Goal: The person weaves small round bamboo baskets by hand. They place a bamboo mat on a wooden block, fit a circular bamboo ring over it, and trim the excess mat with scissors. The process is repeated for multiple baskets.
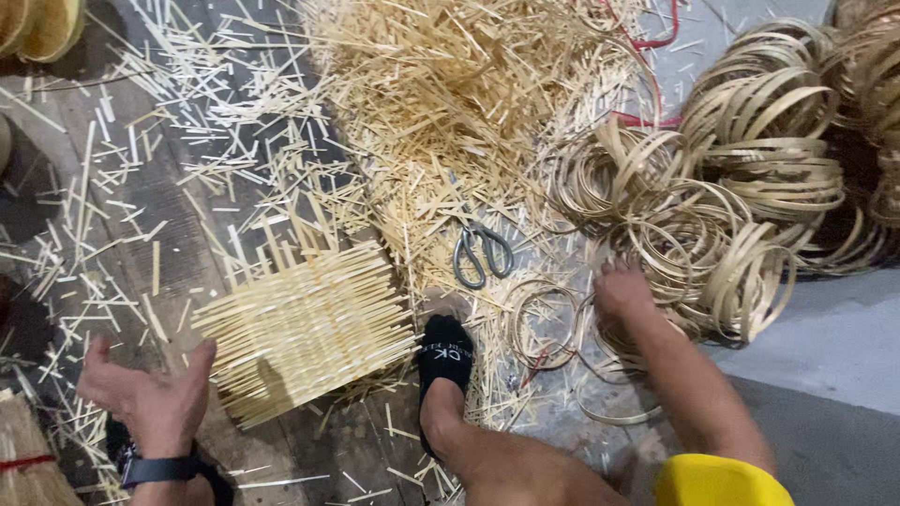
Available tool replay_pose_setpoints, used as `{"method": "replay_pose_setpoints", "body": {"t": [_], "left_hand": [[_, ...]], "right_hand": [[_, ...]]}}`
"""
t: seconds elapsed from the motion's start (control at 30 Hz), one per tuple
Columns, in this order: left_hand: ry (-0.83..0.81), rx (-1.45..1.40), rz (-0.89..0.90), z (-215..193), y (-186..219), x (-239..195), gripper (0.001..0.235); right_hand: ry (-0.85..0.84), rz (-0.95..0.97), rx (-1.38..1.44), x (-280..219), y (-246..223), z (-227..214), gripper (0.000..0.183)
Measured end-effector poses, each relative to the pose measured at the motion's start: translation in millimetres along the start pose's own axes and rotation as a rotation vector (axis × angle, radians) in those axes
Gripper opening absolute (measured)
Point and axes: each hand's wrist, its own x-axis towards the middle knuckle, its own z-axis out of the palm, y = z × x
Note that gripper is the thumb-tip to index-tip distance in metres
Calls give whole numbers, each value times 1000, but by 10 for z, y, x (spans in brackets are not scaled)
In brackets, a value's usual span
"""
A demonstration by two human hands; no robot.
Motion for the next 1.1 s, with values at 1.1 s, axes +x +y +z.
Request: {"method": "replay_pose_setpoints", "body": {"t": [1.1], "left_hand": [[-1087, -1182, -326, -1262, 2060, -661, 75]], "right_hand": [[1234, -1057, 421, -2145, -2116, -3544, 13]]}}
